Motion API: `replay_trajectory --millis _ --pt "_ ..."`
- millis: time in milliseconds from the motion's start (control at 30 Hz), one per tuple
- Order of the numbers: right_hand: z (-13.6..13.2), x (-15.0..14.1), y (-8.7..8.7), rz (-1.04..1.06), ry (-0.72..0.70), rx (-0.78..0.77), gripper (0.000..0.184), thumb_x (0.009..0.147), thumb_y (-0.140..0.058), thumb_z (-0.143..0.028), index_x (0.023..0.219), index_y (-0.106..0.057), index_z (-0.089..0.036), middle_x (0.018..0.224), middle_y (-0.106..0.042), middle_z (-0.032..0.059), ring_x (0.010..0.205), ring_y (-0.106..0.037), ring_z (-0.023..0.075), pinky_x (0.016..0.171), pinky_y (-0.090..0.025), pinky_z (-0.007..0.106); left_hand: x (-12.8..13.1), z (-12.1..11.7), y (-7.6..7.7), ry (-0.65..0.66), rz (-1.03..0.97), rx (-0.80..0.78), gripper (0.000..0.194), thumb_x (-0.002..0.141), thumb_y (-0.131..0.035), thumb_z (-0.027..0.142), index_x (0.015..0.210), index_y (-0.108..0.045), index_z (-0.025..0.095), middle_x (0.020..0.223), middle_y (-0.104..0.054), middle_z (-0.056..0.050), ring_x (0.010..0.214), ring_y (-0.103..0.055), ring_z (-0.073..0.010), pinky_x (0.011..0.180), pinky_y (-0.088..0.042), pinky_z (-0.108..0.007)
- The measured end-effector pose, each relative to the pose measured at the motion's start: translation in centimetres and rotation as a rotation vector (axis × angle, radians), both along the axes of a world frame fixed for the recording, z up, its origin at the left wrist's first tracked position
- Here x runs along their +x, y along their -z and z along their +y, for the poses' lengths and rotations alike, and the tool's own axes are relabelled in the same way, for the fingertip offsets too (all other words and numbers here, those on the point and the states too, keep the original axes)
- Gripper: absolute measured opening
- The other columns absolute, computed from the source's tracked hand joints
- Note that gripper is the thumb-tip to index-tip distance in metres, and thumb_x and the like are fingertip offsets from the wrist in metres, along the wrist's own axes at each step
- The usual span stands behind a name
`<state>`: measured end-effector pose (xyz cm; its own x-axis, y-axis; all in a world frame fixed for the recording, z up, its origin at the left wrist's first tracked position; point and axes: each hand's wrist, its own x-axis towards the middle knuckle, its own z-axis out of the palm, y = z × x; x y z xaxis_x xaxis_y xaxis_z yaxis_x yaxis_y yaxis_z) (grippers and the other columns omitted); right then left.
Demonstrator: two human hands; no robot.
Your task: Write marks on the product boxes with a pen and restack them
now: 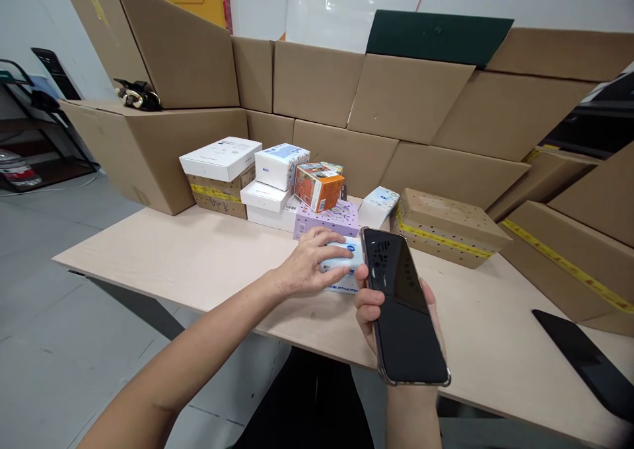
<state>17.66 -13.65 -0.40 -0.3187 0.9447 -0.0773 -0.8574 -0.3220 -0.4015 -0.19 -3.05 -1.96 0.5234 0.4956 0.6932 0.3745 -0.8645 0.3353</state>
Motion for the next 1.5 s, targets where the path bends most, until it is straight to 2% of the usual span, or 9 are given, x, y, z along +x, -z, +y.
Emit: replay_trajectory --millis 300,500,633,800,1000,1133,1233,1367,1500 --pt "-0.8 1.2 -1.2 -0.136 0.027 -0.052 0.062 0.085 -0.042 -0.065 0.117 -0.069 -0.020 0.107 -0.074 0.0089 0.073 -0.066 0.0133 0.067 -0.060 0.024 -0.1 0.0 -0.1 0.004 0.013 0.005 0.028 0.090 -0.062 0.041 0.107 -0.073 0.022 0.122 -0.065 -0.010 0.118 -0.053 -0.0264 0.105 -0.042 -0.045" --pt "-2.7 6.1 -1.3 -0.511 0.282 -0.070 0.066 0.081 -0.046 -0.070 0.126 -0.063 -0.025 0.123 -0.070 0.0125 0.088 -0.073 0.0248 0.075 -0.062 0.038 0.0 0.0 -0.1 0.005 -0.001 -0.024 0.028 0.089 -0.063 0.040 0.108 -0.073 0.023 0.123 -0.065 -0.009 0.118 -0.053 -0.0273 0.105 -0.042 -0.048" --pt "-2.4 11.2 0.1 -1.037 0.470 -0.078 0.059 0.078 -0.058 -0.063 0.124 -0.058 -0.026 0.128 -0.067 0.0111 0.099 -0.072 0.0298 0.084 -0.059 0.041 0.0 0.1 0.1 0.009 -0.007 -0.028 0.027 0.087 -0.064 0.037 0.108 -0.073 0.022 0.122 -0.065 -0.010 0.120 -0.050 -0.0287 0.107 -0.041 -0.051" --pt "-0.5 16.3 3.2 -2.105 0.525 0.069 0.063 0.081 -0.054 -0.059 0.132 -0.051 -0.021 0.133 -0.062 0.0155 0.122 -0.059 0.0361 0.104 -0.044 0.050 -0.2 0.3 0.0 -0.008 0.000 -0.052 0.033 0.085 -0.067 0.038 0.113 -0.071 0.023 0.127 -0.061 -0.010 0.124 -0.047 -0.0303 0.109 -0.038 -0.054" --pt "0.3 17.6 5.6 -2.566 0.327 0.217 0.068 0.088 -0.038 -0.051 0.139 -0.046 -0.007 0.128 -0.064 0.0225 0.122 -0.057 0.0389 0.104 -0.039 0.052 -0.7 0.1 -0.7 -0.036 0.030 -0.300 0.050 0.080 -0.072 0.047 0.125 -0.064 0.027 0.139 -0.044 -0.012 0.135 -0.040 -0.0332 0.110 -0.040 -0.056" --pt "-0.2 17.4 5.4 -2.594 0.246 0.247 0.063 0.092 -0.038 -0.052 0.138 -0.049 -0.010 0.127 -0.064 0.0204 0.121 -0.056 0.0386 0.104 -0.038 0.053 -1.3 0.3 -1.2 -0.024 0.078 -0.483 0.069 0.073 -0.078 0.046 0.135 -0.054 0.028 0.133 -0.043 -0.011 0.125 -0.049 -0.0314 0.105 -0.046 -0.052" --pt "-0.4 16.4 4.0 -2.497 0.287 0.227 0.066 0.089 -0.049 -0.058 0.137 -0.053 -0.014 0.137 -0.056 0.0205 0.131 -0.045 0.0418 0.105 -0.037 0.057 -1.6 0.5 -1.6 -0.023 0.088 -0.533 0.064 0.073 -0.078 0.043 0.131 -0.057 0.028 0.119 -0.049 -0.007 0.111 -0.055 -0.0275 0.099 -0.048 -0.049" --pt "0.1 12.7 1.1 -2.057 0.408 0.415 0.079 0.080 -0.070 -0.052 0.150 -0.041 -0.028 0.150 -0.044 0.0123 0.119 -0.056 0.0325 0.102 -0.044 0.053 -1.6 0.4 -2.0 0.008 0.065 -0.580 0.056 0.073 -0.079 0.043 0.124 -0.062 0.027 0.114 -0.051 -0.005 0.107 -0.056 -0.0254 0.095 -0.049 -0.045" --pt "1.0 8.6 -0.3 -1.516 0.202 0.487 0.101 0.068 -0.085 -0.036 0.154 -0.033 -0.031 0.135 -0.056 0.0109 0.081 -0.063 0.0190 0.079 -0.056 0.041 -1.6 0.2 -2.1 0.170 0.032 -0.642 0.056 0.071 -0.081 0.046 0.121 -0.063 0.029 0.117 -0.054 -0.005 0.106 -0.058 -0.0239 0.092 -0.050 -0.041"
